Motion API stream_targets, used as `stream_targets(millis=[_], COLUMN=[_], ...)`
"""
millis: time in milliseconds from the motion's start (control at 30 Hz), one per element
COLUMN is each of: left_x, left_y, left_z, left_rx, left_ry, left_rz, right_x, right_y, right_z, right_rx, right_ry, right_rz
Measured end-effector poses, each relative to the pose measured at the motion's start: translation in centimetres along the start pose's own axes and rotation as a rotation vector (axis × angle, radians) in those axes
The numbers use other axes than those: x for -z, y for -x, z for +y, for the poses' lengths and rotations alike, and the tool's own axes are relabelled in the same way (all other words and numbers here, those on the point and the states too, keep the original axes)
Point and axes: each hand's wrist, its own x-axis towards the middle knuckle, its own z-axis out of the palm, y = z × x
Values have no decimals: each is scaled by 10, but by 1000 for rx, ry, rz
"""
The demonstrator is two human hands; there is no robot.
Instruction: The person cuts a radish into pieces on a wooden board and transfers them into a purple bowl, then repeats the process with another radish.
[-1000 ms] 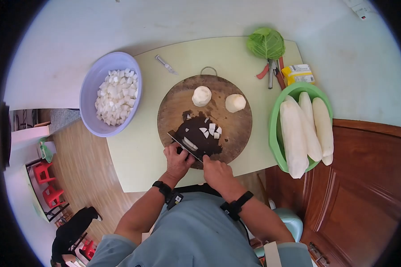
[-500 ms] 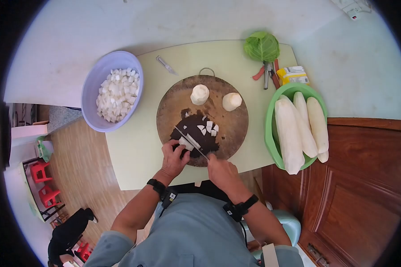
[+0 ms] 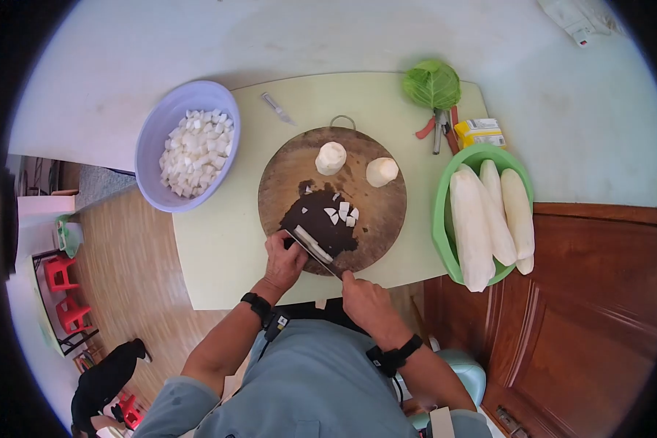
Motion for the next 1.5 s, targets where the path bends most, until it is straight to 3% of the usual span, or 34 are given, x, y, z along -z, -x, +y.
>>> stream_targets(millis=[567, 867, 1133, 1500], left_x=[-8, -9, -5, -1], left_y=[1, 2, 0, 4], left_z=[0, -1, 1, -2], left_rx=[35, 36, 14, -2], left_ry=[-20, -28, 8, 87], left_rz=[20, 16, 45, 120], right_x=[15, -12, -17, -3], right_y=[-13, -56, -54, -15], right_z=[-16, -15, 10, 3], right_rx=[-103, -72, 26, 0], right_ry=[27, -2, -171, -36], right_rz=[-157, -83, 122, -5])
